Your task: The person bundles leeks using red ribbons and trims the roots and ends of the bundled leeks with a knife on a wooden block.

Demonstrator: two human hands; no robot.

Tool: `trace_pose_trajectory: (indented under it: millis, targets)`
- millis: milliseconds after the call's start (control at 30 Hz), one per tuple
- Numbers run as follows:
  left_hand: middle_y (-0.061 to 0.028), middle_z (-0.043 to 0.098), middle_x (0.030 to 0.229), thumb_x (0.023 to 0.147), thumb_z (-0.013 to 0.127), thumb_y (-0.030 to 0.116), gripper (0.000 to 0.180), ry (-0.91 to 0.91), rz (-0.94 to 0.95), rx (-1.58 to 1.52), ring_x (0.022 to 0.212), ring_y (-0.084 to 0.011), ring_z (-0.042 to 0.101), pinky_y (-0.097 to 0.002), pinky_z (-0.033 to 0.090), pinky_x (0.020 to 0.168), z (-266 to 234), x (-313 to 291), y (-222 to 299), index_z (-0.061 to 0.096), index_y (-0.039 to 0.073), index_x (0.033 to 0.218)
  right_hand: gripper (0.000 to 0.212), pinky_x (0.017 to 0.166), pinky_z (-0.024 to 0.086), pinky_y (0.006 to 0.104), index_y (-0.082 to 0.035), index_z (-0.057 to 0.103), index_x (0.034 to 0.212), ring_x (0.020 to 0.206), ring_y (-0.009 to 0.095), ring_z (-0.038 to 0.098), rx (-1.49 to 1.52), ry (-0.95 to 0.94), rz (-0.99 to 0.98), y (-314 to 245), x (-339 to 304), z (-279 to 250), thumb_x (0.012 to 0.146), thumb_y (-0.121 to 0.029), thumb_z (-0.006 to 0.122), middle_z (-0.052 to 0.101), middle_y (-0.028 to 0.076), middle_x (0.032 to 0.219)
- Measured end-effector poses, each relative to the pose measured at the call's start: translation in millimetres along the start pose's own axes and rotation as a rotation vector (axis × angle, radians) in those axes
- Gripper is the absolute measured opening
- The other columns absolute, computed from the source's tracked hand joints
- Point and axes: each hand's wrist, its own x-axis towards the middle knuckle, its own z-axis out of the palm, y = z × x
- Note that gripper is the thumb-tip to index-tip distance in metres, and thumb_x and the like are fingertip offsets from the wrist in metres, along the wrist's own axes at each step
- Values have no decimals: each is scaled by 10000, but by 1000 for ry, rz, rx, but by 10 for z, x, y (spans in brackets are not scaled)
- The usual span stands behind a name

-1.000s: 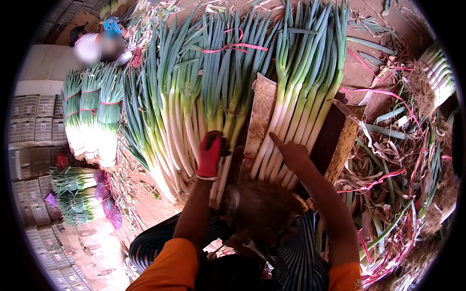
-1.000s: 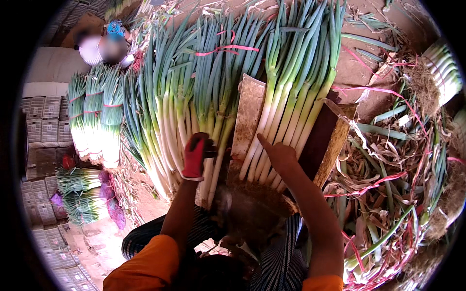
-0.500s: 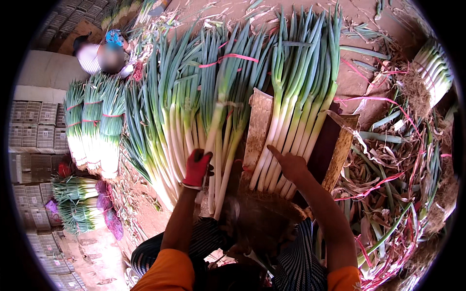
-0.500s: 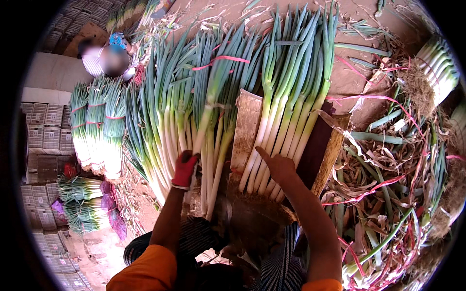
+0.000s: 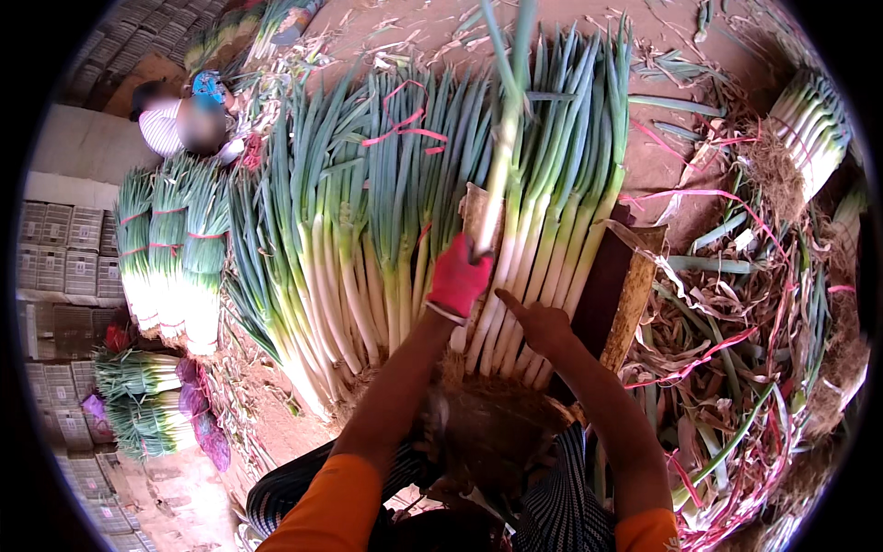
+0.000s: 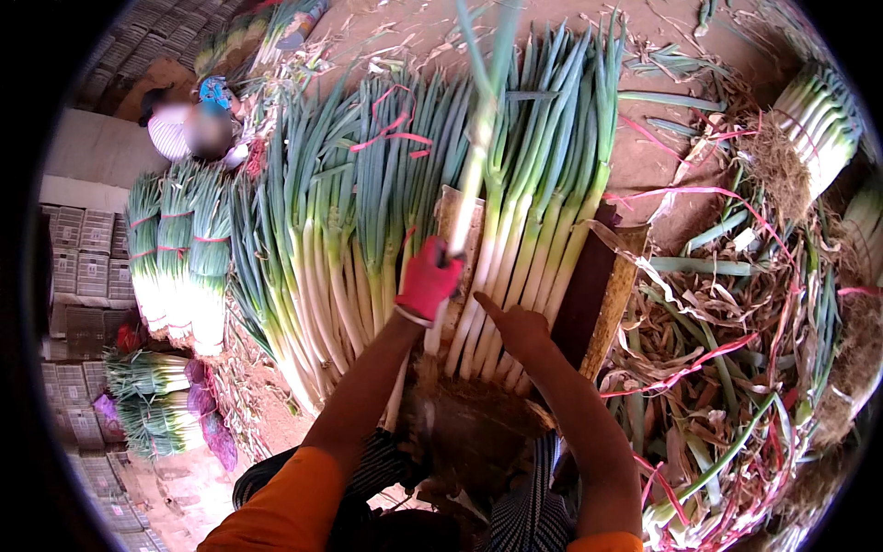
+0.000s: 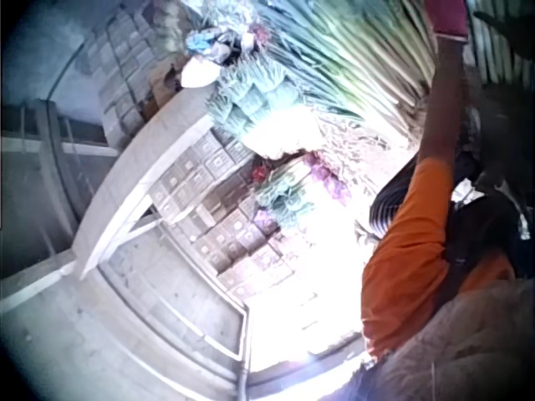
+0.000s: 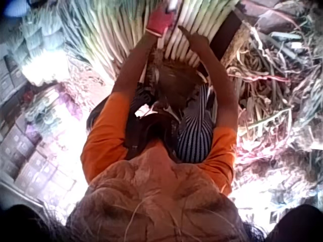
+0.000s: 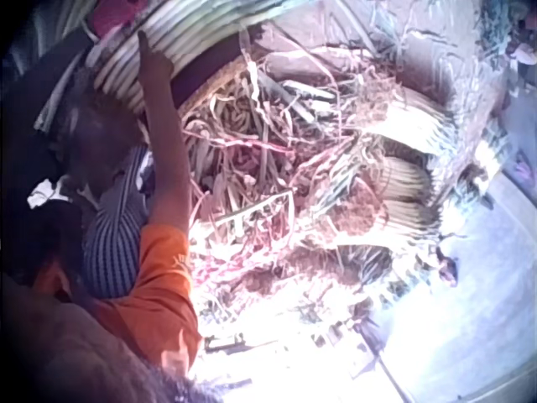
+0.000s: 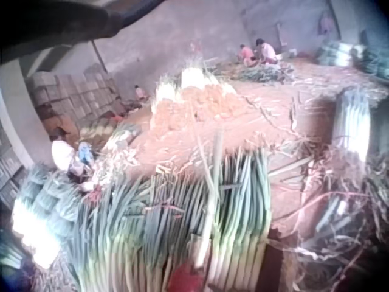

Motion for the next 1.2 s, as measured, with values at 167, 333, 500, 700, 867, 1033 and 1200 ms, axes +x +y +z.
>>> trace_pose_trajectory:
  millis: [167,333,500,700,867,1033,1200]
  targets:
    - [-235,613,860,820,598,293,338,-304,-37,373,814,-386,608,-475,480,702,348,-183,67,462,39,997,811,552,509,410,-372,96,1454,687,292,632,-41,97,-4,122,37,200,833,-26,486,586,130,787]
    - [-220,624,847,840,567,325,365,-314,168,514,800,-378,615,-480,480,685,46,-494,175,462,24,1019,811,562,511,402,-370,154,1444,690,292,635,-4,95,12,64,-27,83,805,-25,516,595,132,802]
    - [-236,639,854,863,531,360,398,-571,3,540,800,-390,622,-468,481,694,49,-603,-13,480,-14,992,876,555,506,401,-371,154,1443,694,287,633,35,25,41,50,-10,27,763,4,560,601,121,816]
    - [-227,638,832,848,548,369,424,-559,15,563,794,-384,623,-459,488,697,-125,-582,-20,480,-20,1002,891,557,509,396,-378,129,1447,710,270,636,52,14,27,67,-29,27,775,23,554,600,120,819]
    - [-215,639,821,862,549,327,395,-537,-42,634,781,-364,634,-463,494,687,-192,-786,50,459,-8,1049,900,559,511,396,-375,114,1451,716,268,641,83,-93,63,42,11,-61,778,19,563,606,119,817]
    - [-213,635,824,866,553,285,351,-436,-42,525,752,-381,631,-474,494,670,27,-956,-125,438,6,1046,887,560,509,395,-363,118,1452,699,269,642,41,3,37,49,5,3,777,13,554,616,113,795]
    - [-214,635,818,860,554,270,304,-286,-25,464,747,-390,628,-485,493,653,54,-1101,-176,437,31,1007,824,585,511,409,-295,154,1455,716,291,642,96,-65,28,-32,-35,-149,782,6,523,624,124,843]
